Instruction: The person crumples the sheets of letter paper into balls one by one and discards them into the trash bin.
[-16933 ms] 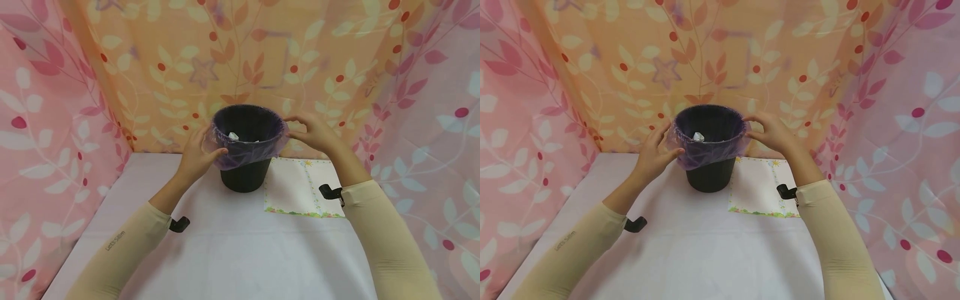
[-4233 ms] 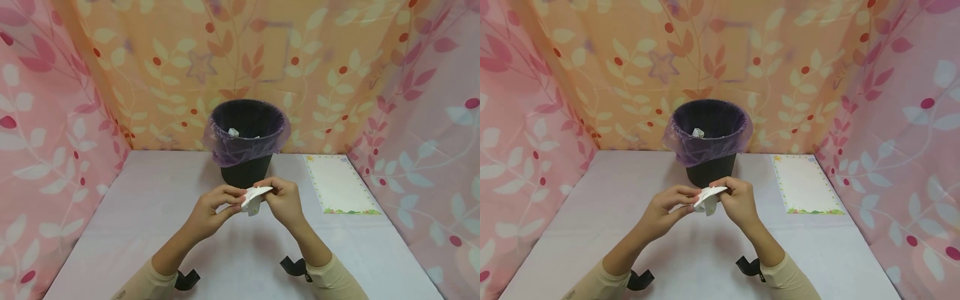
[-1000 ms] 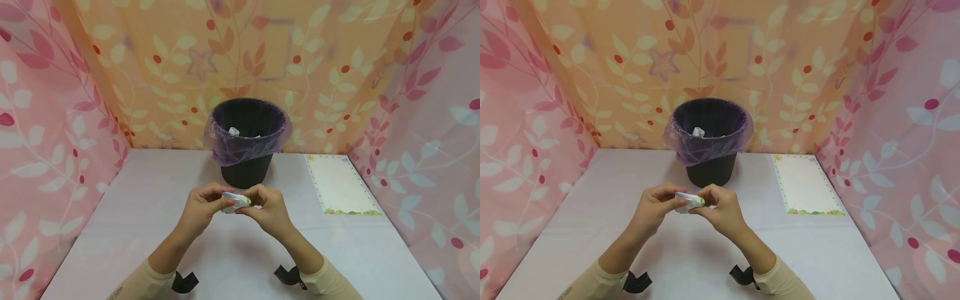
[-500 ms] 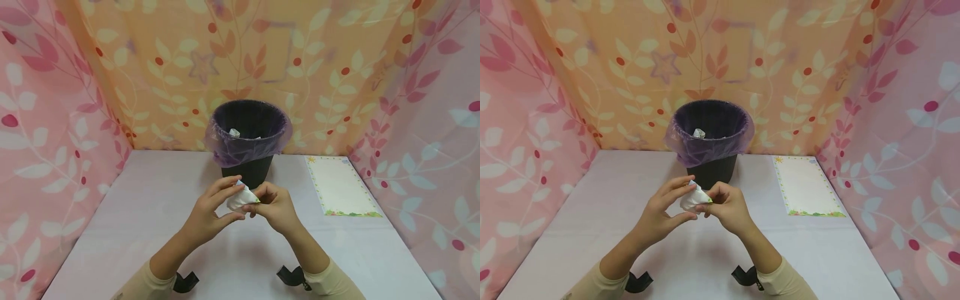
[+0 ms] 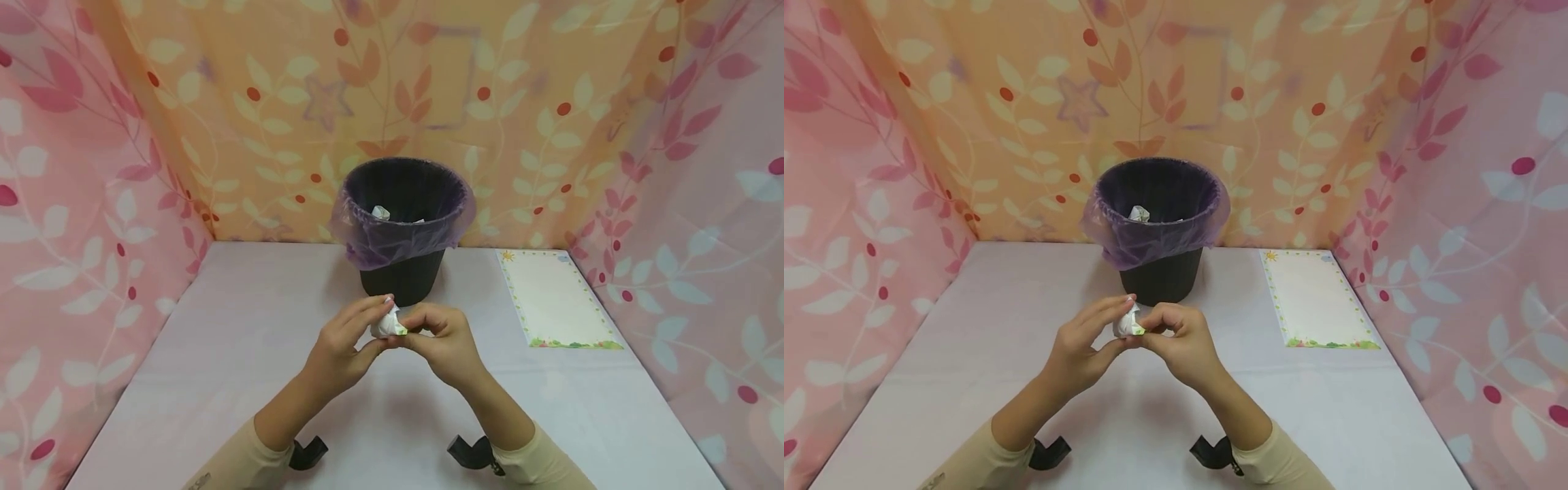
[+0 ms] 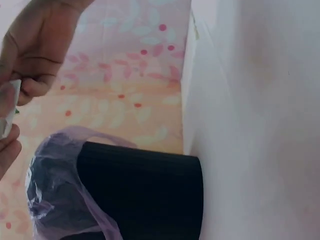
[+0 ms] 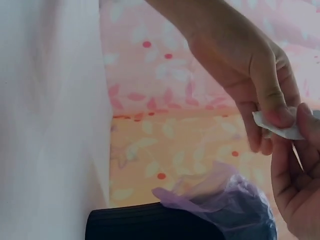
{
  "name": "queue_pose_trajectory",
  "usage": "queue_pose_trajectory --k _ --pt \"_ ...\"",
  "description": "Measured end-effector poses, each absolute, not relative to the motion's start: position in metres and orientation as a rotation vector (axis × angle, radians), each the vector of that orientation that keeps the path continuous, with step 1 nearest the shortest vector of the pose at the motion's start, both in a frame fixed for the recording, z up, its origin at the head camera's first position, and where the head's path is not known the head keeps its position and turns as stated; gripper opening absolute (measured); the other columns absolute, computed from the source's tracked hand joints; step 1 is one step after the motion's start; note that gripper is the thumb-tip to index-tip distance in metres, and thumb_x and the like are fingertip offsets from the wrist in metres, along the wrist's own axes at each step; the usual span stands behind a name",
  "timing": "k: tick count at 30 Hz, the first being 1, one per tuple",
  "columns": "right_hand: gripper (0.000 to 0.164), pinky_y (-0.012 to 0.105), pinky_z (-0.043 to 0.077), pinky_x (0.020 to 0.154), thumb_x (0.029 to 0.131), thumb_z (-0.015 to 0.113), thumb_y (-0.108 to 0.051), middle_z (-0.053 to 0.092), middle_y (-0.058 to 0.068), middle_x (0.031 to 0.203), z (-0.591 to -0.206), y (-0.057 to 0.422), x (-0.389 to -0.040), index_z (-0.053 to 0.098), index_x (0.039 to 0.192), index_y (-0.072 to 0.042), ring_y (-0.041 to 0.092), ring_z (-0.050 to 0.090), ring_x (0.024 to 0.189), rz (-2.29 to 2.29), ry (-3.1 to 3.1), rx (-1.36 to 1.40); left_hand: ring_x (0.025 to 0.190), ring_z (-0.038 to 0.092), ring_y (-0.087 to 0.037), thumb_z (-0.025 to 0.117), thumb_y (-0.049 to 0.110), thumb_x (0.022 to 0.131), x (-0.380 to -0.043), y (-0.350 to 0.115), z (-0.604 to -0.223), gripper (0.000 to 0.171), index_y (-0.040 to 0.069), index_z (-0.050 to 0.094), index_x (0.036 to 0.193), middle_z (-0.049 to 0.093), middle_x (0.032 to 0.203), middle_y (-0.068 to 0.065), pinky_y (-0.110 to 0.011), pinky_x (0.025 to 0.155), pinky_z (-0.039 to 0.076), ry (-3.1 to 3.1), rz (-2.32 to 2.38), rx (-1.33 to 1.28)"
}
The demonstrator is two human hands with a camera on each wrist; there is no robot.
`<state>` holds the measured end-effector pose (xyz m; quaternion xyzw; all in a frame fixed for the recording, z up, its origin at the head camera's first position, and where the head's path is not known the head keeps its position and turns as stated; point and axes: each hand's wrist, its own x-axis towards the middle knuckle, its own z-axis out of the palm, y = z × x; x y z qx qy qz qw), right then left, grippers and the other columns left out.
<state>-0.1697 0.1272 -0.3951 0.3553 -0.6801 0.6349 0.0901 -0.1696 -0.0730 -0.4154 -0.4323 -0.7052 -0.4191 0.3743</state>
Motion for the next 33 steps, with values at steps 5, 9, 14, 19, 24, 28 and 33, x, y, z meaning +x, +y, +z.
queue_pose_trajectory --k 5,9,14,19,24,28,33 --pt "0.019 0.022 0.058 0.072 0.081 0.085 -0.002 0.074 0.002 0.09 -0.393 0.122 -0.164 0.076 0.096 -0.009 0.013 0.069 0.082 1.498 -2.019 1.025 0.101 0.07 -0.024 0.082 0.011 0.088 -0.169 -0.077 -0.416 0.037 -0.004 0.067 0.119 0.073 0.112 -0.012 -0.028 0.091 0.058 -1.853 -1.016 -1.059" --pt "0.039 0.021 0.056 0.084 0.076 0.09 -0.01 0.071 0.004 0.102 -0.391 0.122 -0.166 0.073 0.112 -0.007 0.017 0.067 0.093 1.176 -1.946 1.005 0.095 0.072 -0.021 0.087 0.008 0.082 -0.169 -0.081 -0.417 0.036 -0.001 0.07 0.112 0.075 0.105 -0.008 -0.029 0.084 0.06 -1.914 -1.026 -0.978" --pt "0.051 0.022 0.056 0.092 0.076 0.089 -0.009 0.068 0.007 0.111 -0.392 0.121 -0.167 0.07 0.122 -0.002 0.02 0.068 0.102 1.077 -1.907 1.172 0.077 0.065 -0.015 0.087 -0.001 0.077 -0.169 -0.081 -0.42 0.026 0.005 0.069 0.094 0.071 0.087 -0.002 -0.023 0.067 0.055 -1.956 -1.048 -0.927" --pt "0.033 0.021 0.058 0.082 0.078 0.088 -0.006 0.072 0.002 0.101 -0.398 0.117 -0.169 0.076 0.109 -0.006 0.015 0.069 0.094 1.139 -1.966 1.194 0.064 0.055 -0.012 0.086 -0.006 0.074 -0.165 -0.079 -0.423 0.028 0.008 0.063 0.082 0.067 0.077 0.0 -0.015 0.056 0.045 -2.018 -1.097 -0.856" --pt "0.022 0.027 0.058 0.074 0.08 0.084 0.001 0.074 0.003 0.095 -0.394 0.124 -0.174 0.076 0.1 -0.007 0.015 0.067 0.086 1.397 -2.031 1.107 0.09 0.064 -0.009 0.092 0.015 0.075 -0.164 -0.082 -0.412 0.034 0.015 0.071 0.102 0.072 0.108 0.003 -0.022 0.073 0.056 -2.228 -1.327 -0.823" --pt "0.019 0.026 0.058 0.077 0.084 0.08 0.003 0.072 0.006 0.096 -0.391 0.13 -0.174 0.075 0.101 -0.005 0.017 0.067 0.088 1.613 -2.071 1.015 0.114 0.062 -0.014 0.089 0.018 0.079 -0.163 -0.085 -0.405 0.042 0.018 0.069 0.116 0.065 0.127 0.002 -0.031 0.093 0.058 -2.277 -1.613 -0.85" --pt "0.017 0.028 0.06 0.073 0.087 0.077 0.003 0.07 0.009 0.094 -0.39 0.131 -0.174 0.073 0.102 -0.003 0.019 0.066 0.084 1.796 -2.018 1.013 0.099 0.066 -0.021 0.081 0.006 0.086 -0.157 -0.082 -0.404 0.035 0.009 0.07 0.12 0.069 0.111 -0.004 -0.03 0.089 0.06 -2.113 -1.808 -0.891"
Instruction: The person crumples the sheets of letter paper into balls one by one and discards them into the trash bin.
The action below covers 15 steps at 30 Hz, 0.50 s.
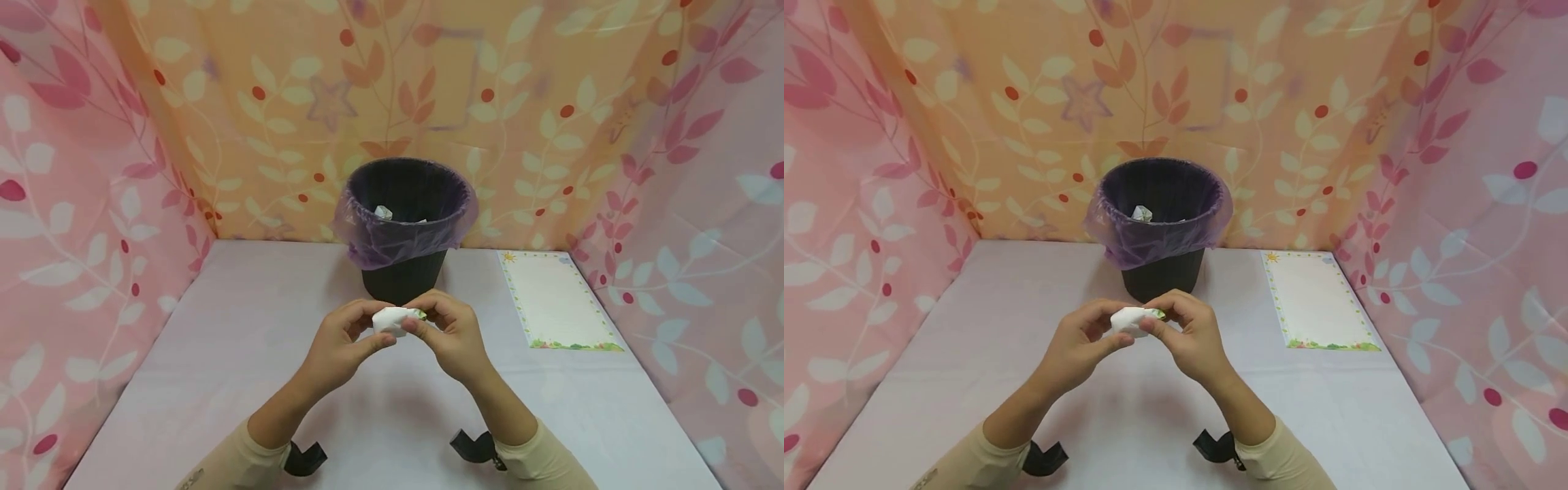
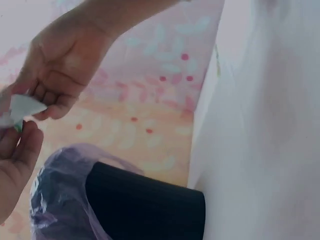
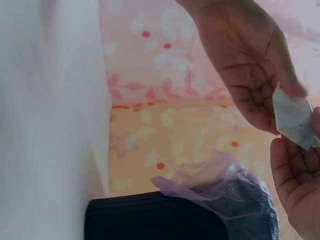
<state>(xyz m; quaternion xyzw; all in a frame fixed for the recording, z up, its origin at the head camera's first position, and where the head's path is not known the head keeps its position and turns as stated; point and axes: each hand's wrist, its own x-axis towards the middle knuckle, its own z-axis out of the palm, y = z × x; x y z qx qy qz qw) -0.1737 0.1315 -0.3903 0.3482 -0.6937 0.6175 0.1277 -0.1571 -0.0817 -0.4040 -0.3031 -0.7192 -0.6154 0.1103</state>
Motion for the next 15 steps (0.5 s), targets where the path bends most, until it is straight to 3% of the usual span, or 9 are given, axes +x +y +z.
queue_pose_trajectory --k 5,10,13,15 --pt "0.011 0.034 0.062 0.067 0.09 0.076 -0.005 0.068 0.007 0.091 -0.393 0.131 -0.176 0.072 0.1 -0.001 0.019 0.066 0.076 1.997 -2.0 1.097 0.087 0.066 -0.014 0.079 0.001 0.087 -0.156 -0.079 -0.407 0.021 0.006 0.072 0.106 0.071 0.099 -0.002 -0.023 0.076 0.058 -2.043 -1.502 -0.927" --pt "0.005 0.027 0.059 0.057 0.091 0.077 -0.013 0.069 0.001 0.089 -0.398 0.137 -0.183 0.075 0.094 -0.009 0.016 0.064 0.07 2.454 -1.924 1.139 0.077 0.063 -0.011 0.083 0.002 0.083 -0.154 -0.078 -0.408 0.021 0.007 0.072 0.101 0.07 0.089 0.0 -0.022 0.066 0.055 -2.018 -1.419 -0.99" --pt "0.006 0.025 0.058 0.057 0.089 0.079 -0.02 0.071 -0.001 0.089 -0.398 0.14 -0.187 0.078 0.093 -0.016 0.015 0.064 0.07 2.59 -1.95 1.026 0.081 0.065 -0.012 0.082 0.008 0.085 -0.154 -0.081 -0.404 0.024 0.009 0.073 0.108 0.071 0.094 0.001 -0.025 0.071 0.058 -2.118 -1.551 -0.994" --pt "0.01 0.025 0.058 0.059 0.089 0.08 -0.021 0.073 -0.001 0.089 -0.397 0.141 -0.188 0.079 0.095 -0.014 0.015 0.065 0.07 2.525 -2.008 0.947 0.088 0.066 -0.015 0.081 0.011 0.087 -0.154 -0.085 -0.4 0.028 0.01 0.072 0.114 0.07 0.102 0.001 -0.028 0.078 0.06 -2.218 -1.691 -0.981"
